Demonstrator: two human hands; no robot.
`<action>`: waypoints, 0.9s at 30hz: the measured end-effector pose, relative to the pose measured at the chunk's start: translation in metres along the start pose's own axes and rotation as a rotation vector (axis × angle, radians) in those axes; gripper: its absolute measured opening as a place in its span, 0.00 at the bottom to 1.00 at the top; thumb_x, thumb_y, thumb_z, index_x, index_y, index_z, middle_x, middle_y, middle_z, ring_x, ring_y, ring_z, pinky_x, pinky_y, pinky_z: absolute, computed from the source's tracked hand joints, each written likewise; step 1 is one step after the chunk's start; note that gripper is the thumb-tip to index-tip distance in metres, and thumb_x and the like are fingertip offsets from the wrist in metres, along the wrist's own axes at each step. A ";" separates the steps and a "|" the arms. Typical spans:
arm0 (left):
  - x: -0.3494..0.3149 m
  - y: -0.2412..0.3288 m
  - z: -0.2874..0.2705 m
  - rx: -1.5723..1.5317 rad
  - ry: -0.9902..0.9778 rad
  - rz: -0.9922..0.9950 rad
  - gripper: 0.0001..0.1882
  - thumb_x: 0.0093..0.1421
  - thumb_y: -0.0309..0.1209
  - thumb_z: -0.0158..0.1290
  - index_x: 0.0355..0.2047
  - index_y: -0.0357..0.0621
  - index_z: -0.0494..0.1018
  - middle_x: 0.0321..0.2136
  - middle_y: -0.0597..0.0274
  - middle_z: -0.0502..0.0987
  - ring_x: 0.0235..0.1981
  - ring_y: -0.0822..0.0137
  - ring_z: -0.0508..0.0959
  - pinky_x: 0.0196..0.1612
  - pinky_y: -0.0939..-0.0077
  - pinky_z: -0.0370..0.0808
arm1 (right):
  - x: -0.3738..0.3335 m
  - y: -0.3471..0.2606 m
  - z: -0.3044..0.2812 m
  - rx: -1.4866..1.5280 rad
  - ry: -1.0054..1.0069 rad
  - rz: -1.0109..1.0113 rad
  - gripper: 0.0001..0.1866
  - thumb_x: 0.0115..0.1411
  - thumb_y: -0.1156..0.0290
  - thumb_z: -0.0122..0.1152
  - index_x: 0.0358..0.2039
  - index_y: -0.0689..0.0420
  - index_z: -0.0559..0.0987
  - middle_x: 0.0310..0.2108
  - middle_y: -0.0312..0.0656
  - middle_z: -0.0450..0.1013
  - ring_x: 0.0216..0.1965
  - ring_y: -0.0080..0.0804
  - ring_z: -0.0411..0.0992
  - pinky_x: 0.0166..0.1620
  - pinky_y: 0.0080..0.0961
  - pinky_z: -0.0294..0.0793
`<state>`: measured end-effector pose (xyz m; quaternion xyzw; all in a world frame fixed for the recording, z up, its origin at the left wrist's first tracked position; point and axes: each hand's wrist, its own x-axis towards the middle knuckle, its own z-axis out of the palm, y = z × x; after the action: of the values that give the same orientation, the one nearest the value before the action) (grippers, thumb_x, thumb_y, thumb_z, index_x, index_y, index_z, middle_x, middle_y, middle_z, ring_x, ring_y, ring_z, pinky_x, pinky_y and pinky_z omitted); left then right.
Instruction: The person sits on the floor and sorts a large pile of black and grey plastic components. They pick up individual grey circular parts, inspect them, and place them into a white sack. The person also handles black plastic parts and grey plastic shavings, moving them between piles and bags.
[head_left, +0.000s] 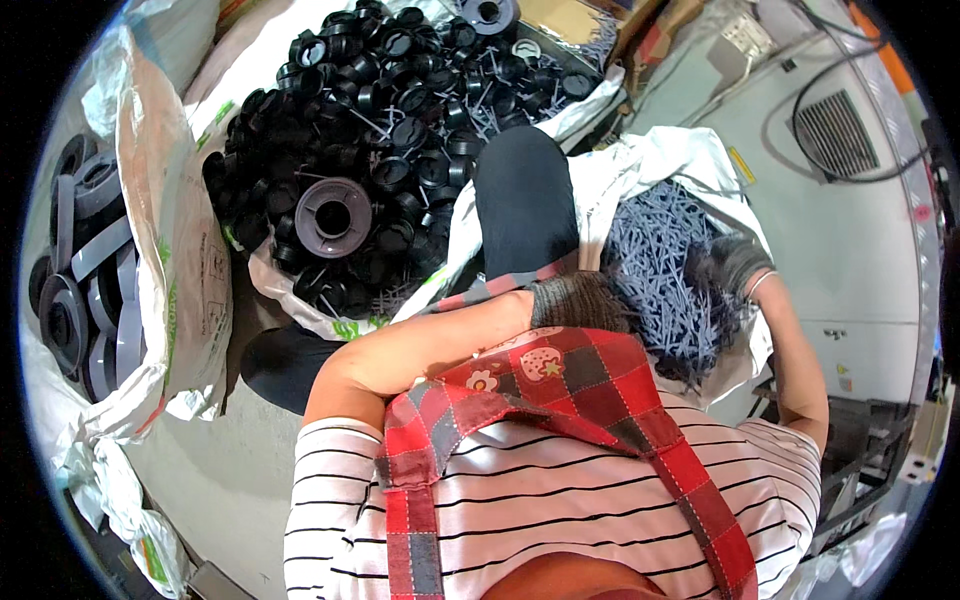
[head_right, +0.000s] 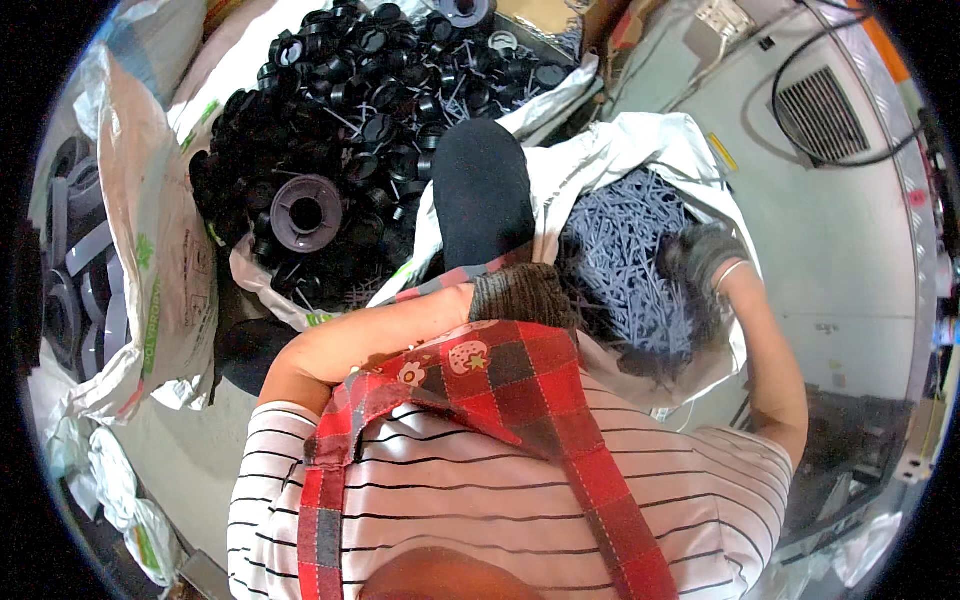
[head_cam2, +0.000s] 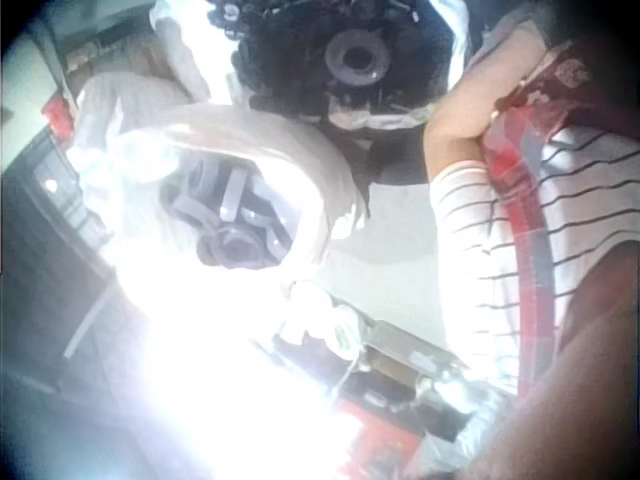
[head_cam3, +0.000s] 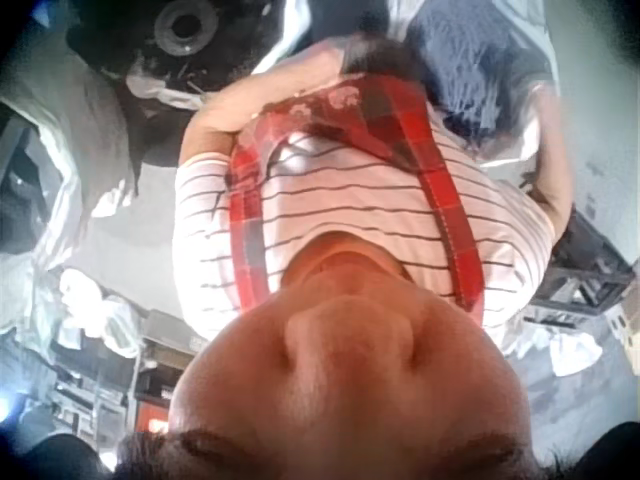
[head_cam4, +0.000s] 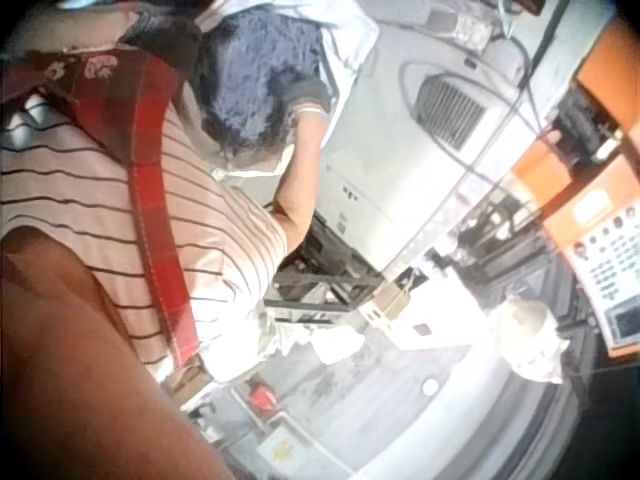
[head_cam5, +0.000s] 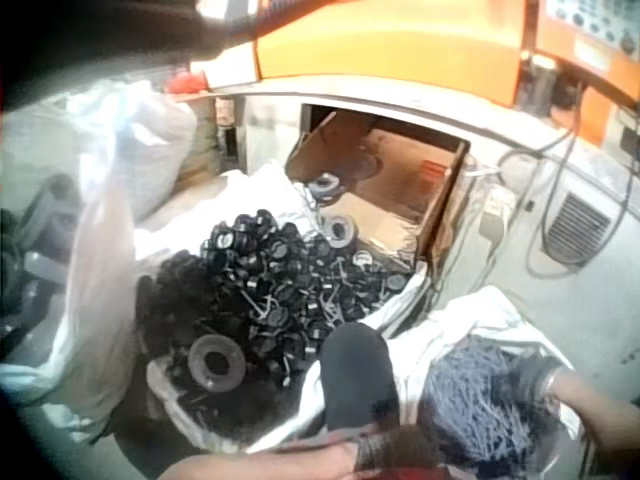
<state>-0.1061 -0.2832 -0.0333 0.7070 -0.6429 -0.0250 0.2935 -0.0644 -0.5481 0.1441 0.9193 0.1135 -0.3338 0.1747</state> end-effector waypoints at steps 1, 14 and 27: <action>0.002 0.015 -0.028 0.062 0.072 0.029 0.15 0.58 0.35 0.45 0.43 0.44 0.71 0.40 0.56 0.74 0.40 0.62 0.75 0.43 0.66 0.71 | 0.013 0.010 0.002 0.108 0.240 -0.005 0.25 0.53 0.49 0.52 0.41 0.56 0.76 0.41 0.51 0.72 0.45 0.47 0.70 0.48 0.35 0.67; -0.097 -0.048 -0.110 0.198 0.621 -0.846 0.20 0.57 0.37 0.47 0.45 0.36 0.69 0.36 0.47 0.73 0.36 0.46 0.72 0.40 0.59 0.69 | 0.309 -0.018 -0.088 0.438 0.557 -0.309 0.21 0.60 0.56 0.44 0.45 0.58 0.72 0.41 0.49 0.72 0.42 0.36 0.70 0.45 0.32 0.69; -0.084 -0.094 -0.023 0.105 0.352 -0.875 0.36 0.46 0.42 0.56 0.53 0.37 0.61 0.49 0.42 0.67 0.49 0.45 0.67 0.53 0.59 0.62 | 0.128 -0.152 -0.033 0.678 1.156 -0.075 0.18 0.57 0.58 0.44 0.39 0.59 0.71 0.32 0.50 0.69 0.33 0.49 0.70 0.37 0.41 0.69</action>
<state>-0.0267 -0.1968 -0.0854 0.9188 -0.2256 0.0064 0.3238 0.0010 -0.3848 0.0467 0.9496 0.1094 0.1895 -0.2243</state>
